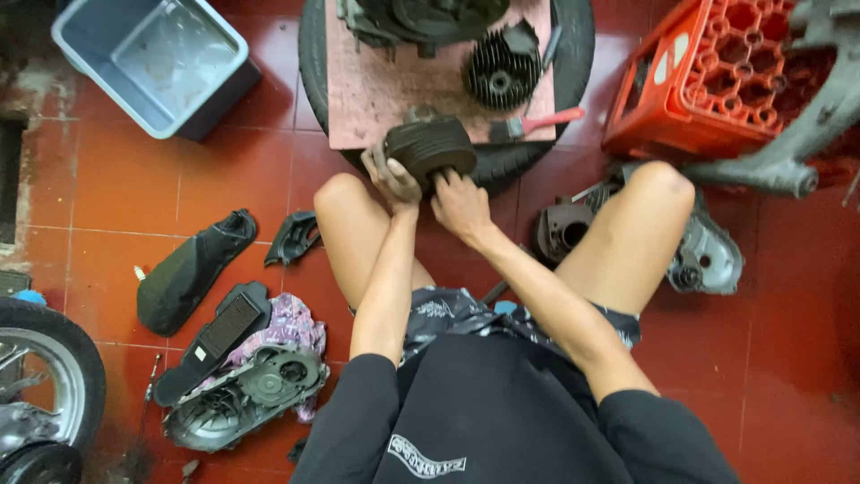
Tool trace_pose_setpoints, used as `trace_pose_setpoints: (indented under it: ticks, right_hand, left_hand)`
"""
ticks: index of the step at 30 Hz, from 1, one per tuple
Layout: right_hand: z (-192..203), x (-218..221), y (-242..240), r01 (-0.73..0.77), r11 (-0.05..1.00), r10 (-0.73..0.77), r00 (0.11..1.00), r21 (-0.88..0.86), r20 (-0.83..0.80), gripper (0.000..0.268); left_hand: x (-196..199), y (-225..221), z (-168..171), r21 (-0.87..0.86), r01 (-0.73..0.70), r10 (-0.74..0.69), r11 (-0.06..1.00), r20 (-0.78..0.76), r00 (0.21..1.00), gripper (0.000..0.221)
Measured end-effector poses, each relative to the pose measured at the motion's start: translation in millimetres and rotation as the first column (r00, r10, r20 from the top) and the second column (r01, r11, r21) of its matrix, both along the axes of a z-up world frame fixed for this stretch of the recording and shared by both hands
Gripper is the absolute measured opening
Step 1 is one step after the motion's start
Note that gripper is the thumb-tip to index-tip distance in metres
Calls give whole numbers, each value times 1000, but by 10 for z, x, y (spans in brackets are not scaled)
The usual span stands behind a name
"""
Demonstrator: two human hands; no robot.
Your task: Cleaning the cooling fins of a motorcycle cylinder block using a wire brush and a smaller hand brush.
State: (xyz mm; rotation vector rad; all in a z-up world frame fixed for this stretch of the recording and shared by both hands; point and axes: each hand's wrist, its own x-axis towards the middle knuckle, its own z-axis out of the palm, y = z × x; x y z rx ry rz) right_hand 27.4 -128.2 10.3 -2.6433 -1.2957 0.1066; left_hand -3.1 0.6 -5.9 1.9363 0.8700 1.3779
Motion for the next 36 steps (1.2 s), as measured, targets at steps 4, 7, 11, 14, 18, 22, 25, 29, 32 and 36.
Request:
trace_pose_setpoints:
  ticks: [4, 7, 11, 14, 18, 22, 25, 29, 32, 36]
  right_hand:
    - [91, -4, -48, -27, 991, -4, 973, 129, 232, 26]
    - [251, -204, -58, 34, 984, -62, 986, 176, 155, 26]
    - [234, -385, 43, 196, 972, -179, 975, 126, -131, 48]
    - [77, -335, 3, 103, 985, -108, 994, 135, 30, 58]
    - [-38, -155, 18, 4, 994, -28, 977, 111, 209, 40]
    - [40, -292, 3, 69, 979, -95, 987, 194, 129, 26]
    - [-94, -54, 3, 17, 982, -54, 980, 191, 194, 25]
    - [-354, -105, 170, 111, 988, -123, 986, 108, 111, 21]
    - [-65, -193, 55, 117, 989, -86, 956, 92, -282, 40]
    - [-37, -107, -10, 8, 996, -16, 996, 93, 87, 41]
  left_hand:
    - [56, 71, -132, 23, 5, -5, 1000, -1, 1000, 60]
    - [14, 24, -80, 13, 16, -16, 1000, 4, 1000, 60]
    - [28, 25, -30, -3, 15, -15, 1000, 25, 1000, 60]
    - [18, 36, -100, -4, 12, -12, 1000, 15, 1000, 61]
    - [5, 22, -31, -5, 13, -13, 1000, 4, 1000, 65]
    - [-7, 11, -56, -12, 16, -16, 1000, 13, 1000, 63]
    - [89, 60, -55, -6, 4, -4, 1000, 25, 1000, 63]
    - [3, 86, -248, -19, 37, -37, 999, 4, 999, 63]
    - [21, 79, -323, -18, 20, -21, 1000, -18, 1000, 65]
    - [26, 39, -145, -28, 17, -18, 999, -12, 1000, 64]
